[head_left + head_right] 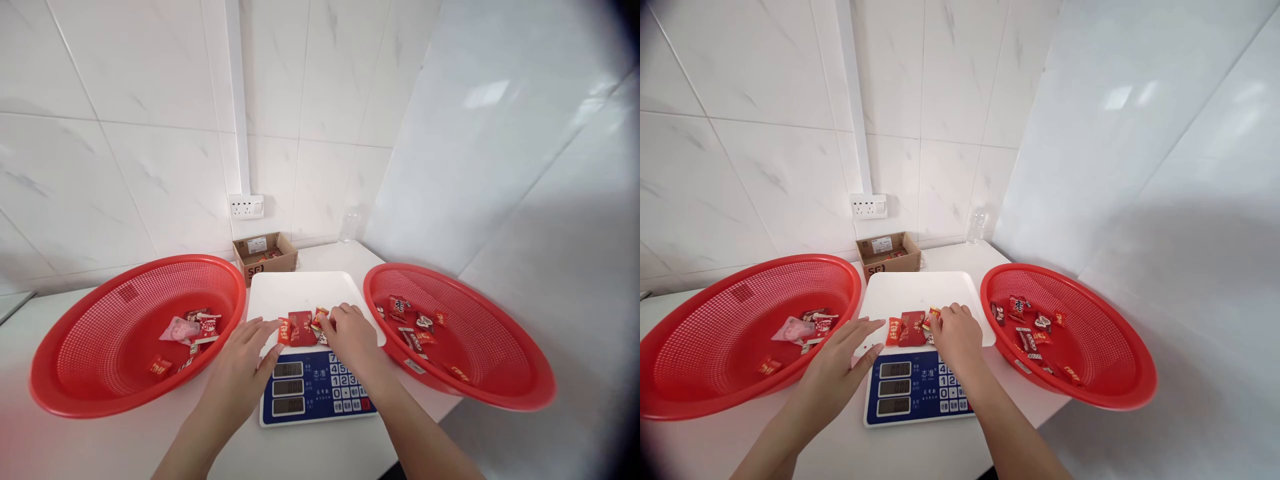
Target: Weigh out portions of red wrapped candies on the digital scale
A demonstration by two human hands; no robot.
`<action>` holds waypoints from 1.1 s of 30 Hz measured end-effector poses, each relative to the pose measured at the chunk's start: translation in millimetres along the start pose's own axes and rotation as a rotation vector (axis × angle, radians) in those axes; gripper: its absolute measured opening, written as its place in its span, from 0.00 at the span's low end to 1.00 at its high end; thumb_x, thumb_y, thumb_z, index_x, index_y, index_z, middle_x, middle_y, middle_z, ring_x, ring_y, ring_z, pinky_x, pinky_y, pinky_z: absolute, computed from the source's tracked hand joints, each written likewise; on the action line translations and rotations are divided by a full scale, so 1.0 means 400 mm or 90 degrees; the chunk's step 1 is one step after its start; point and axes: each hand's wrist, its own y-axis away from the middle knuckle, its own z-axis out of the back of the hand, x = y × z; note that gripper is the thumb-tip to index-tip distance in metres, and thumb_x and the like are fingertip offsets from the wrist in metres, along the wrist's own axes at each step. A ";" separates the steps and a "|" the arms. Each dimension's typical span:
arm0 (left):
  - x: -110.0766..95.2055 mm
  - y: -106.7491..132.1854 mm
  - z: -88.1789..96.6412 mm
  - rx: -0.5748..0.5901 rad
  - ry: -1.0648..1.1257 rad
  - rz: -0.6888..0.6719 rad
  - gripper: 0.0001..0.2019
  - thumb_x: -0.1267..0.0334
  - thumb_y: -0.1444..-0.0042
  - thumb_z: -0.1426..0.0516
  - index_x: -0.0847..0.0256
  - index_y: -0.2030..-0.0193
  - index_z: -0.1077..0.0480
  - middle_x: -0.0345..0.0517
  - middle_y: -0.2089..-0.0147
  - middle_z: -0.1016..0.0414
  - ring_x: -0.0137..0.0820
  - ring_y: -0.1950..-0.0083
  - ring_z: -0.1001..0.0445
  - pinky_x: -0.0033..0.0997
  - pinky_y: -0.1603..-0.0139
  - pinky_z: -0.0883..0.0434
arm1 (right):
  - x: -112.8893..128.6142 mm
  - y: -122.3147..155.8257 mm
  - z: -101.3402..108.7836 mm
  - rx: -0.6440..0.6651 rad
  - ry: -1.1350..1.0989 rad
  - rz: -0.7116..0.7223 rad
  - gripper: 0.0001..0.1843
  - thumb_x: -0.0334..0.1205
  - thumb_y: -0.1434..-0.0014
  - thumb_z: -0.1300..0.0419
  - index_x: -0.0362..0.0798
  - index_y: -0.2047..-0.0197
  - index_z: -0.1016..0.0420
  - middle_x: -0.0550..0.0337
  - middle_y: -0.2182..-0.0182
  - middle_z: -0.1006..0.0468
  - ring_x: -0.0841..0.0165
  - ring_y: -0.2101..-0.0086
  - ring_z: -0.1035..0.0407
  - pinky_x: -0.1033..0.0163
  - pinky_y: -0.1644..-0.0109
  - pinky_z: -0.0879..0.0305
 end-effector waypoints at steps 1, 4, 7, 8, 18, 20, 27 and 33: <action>0.001 0.001 0.001 -0.003 -0.004 -0.004 0.18 0.56 0.38 0.52 0.52 0.45 0.31 0.47 0.44 0.26 0.43 0.41 0.32 0.46 0.46 0.29 | 0.001 -0.001 -0.002 -0.001 -0.013 -0.002 0.18 0.48 0.37 0.52 0.50 0.73 0.29 0.50 0.68 0.25 0.57 0.60 0.33 0.55 0.62 0.39; 0.002 0.002 0.002 -0.011 -0.014 -0.020 0.17 0.57 0.38 0.52 0.53 0.46 0.31 0.48 0.45 0.26 0.43 0.41 0.31 0.45 0.47 0.28 | 0.001 0.002 -0.005 -0.007 -0.046 -0.003 0.19 0.54 0.39 0.49 0.50 0.72 0.29 0.51 0.67 0.26 0.58 0.61 0.33 0.55 0.61 0.39; 0.001 0.002 0.004 -0.009 -0.016 -0.021 0.17 0.57 0.38 0.52 0.54 0.46 0.31 0.49 0.45 0.26 0.43 0.41 0.31 0.45 0.47 0.28 | -0.004 0.013 -0.002 -0.013 -0.053 0.001 0.20 0.55 0.39 0.49 0.49 0.69 0.28 0.51 0.64 0.26 0.58 0.60 0.33 0.55 0.59 0.38; 0.000 0.001 0.004 -0.008 -0.014 -0.019 0.17 0.58 0.38 0.52 0.54 0.46 0.31 0.49 0.45 0.26 0.43 0.41 0.31 0.45 0.47 0.28 | -0.006 0.018 0.000 -0.015 -0.054 0.005 0.20 0.55 0.39 0.50 0.49 0.67 0.27 0.51 0.62 0.26 0.58 0.59 0.33 0.55 0.58 0.38; -0.006 0.003 0.011 0.019 0.014 0.010 0.19 0.55 0.38 0.53 0.53 0.44 0.32 0.50 0.43 0.28 0.45 0.39 0.33 0.50 0.46 0.30 | -0.014 0.062 0.020 0.041 -0.185 0.059 0.09 0.38 0.38 0.50 0.51 0.63 0.29 0.55 0.60 0.26 0.61 0.58 0.32 0.56 0.56 0.34; -0.007 0.003 0.012 0.019 0.016 0.009 0.19 0.55 0.38 0.53 0.53 0.44 0.32 0.50 0.43 0.28 0.46 0.40 0.33 0.50 0.46 0.30 | -0.013 0.061 0.020 0.054 -0.194 0.052 0.07 0.35 0.40 0.49 0.51 0.64 0.29 0.56 0.61 0.26 0.62 0.58 0.31 0.57 0.57 0.34; -0.008 0.002 0.016 0.005 0.031 0.015 0.18 0.56 0.38 0.53 0.53 0.45 0.31 0.49 0.44 0.27 0.45 0.41 0.32 0.48 0.47 0.29 | 0.024 0.042 0.026 0.051 -0.134 0.080 0.12 0.38 0.39 0.48 0.50 0.54 0.28 0.51 0.54 0.27 0.59 0.54 0.32 0.53 0.53 0.34; 0.009 0.003 0.014 -0.036 0.041 -0.003 0.18 0.54 0.38 0.53 0.54 0.46 0.31 0.48 0.47 0.25 0.42 0.43 0.29 0.44 0.49 0.28 | 0.091 0.055 0.008 0.153 -0.095 0.319 0.24 0.50 0.38 0.47 0.63 0.39 0.38 0.57 0.34 0.47 0.48 0.35 0.60 0.31 0.39 0.59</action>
